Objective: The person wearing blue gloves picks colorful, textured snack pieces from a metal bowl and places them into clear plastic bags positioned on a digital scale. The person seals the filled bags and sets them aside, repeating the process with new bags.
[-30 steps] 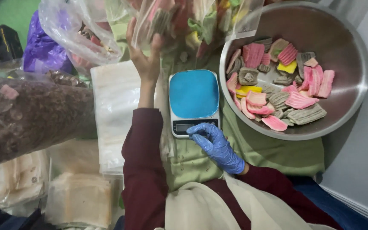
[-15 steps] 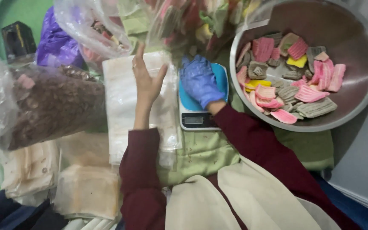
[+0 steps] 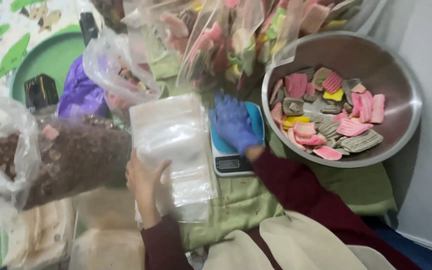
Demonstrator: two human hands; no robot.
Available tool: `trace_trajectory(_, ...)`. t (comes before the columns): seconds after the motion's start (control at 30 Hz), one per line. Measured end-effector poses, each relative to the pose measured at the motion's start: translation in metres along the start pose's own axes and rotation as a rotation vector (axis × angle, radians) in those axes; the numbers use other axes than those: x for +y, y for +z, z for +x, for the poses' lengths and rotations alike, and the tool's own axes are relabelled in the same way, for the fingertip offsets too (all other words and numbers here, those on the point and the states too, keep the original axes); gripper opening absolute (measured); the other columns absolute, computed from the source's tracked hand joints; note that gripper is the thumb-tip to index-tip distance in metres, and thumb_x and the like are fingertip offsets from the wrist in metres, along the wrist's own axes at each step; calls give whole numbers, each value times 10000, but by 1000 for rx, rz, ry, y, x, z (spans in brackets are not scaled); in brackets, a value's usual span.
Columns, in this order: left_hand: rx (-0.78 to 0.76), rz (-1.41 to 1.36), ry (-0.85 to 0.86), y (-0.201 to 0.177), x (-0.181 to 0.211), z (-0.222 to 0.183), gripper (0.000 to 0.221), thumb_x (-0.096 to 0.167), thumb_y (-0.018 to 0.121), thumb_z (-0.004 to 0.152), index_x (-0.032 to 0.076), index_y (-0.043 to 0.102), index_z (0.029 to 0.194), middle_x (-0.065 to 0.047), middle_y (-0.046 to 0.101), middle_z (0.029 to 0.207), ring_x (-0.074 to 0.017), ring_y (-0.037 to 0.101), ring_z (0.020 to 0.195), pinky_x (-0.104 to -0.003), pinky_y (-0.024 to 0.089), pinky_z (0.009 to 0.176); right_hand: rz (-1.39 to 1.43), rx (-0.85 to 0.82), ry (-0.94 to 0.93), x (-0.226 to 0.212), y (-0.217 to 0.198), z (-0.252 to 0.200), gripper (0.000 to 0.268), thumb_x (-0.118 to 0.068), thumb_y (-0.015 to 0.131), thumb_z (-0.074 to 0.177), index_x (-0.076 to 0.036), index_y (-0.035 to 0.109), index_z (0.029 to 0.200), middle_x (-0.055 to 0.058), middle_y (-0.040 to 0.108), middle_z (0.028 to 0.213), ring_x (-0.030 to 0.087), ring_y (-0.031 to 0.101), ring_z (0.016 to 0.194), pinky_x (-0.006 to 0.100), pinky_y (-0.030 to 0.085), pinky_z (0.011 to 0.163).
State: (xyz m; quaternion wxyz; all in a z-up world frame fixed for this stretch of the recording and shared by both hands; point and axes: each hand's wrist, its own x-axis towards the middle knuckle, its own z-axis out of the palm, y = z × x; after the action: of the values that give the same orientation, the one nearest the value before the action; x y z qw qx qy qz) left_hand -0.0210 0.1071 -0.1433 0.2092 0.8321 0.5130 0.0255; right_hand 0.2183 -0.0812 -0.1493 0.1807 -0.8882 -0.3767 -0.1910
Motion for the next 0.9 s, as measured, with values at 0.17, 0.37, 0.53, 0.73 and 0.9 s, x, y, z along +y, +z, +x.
trace_trajectory(0.17, 127, -19, 57, 2, -3, 2, 1209, 571, 910, 617, 206, 319, 1607, -360, 536, 1338, -587, 552, 1216, -707, 466, 927, 256, -85, 11, 4, -144, -30, 524, -346, 592, 977, -66, 557, 1419, 177, 681, 1171, 368, 676, 1081, 480, 539, 929)
trace_trajectory(0.37, 147, -22, 25, 2, 2, -14, 1064, 512, 900, 692, 203, 391, 1574, -322, 570, 1308, -527, 567, 1217, -663, 494, 903, 73, 14, 204, 83, -168, -84, 491, -404, 716, 926, -120, 705, 1327, 170, 737, 936, 369, 720, 889, 467, 586, 748)
trace_trajectory(0.53, 99, 53, 45, -1, 16, -27, 1275, 597, 923, 557, 222, 325, 1618, -350, 569, 1328, -553, 579, 1206, -669, 456, 946, 45, 34, 286, 98, -171, -95, 453, -393, 720, 927, -181, 733, 1326, 68, 731, 802, 276, 728, 781, 377, 582, 716)
trace_trajectory(0.73, -10, 206, -129, -11, 27, -18, 1525, 725, 930, 424, 322, 101, 1639, -359, 544, 1311, -483, 546, 1216, -550, 416, 1007, 252, -7, 265, 79, -158, -94, 461, -335, 665, 979, -90, 659, 1369, 142, 721, 1047, 331, 644, 945, 468, 530, 865)
trace_trajectory(0.9, 23, -179, -226, -14, 12, -4, 1074, 313, 991, 578, 113, 410, 1458, -248, 612, 1343, -458, 497, 1312, -539, 354, 1078, 355, 153, 130, 72, -155, -95, 372, -147, 708, 957, -88, 682, 1324, 62, 683, 906, 264, 634, 827, 413, 506, 882)
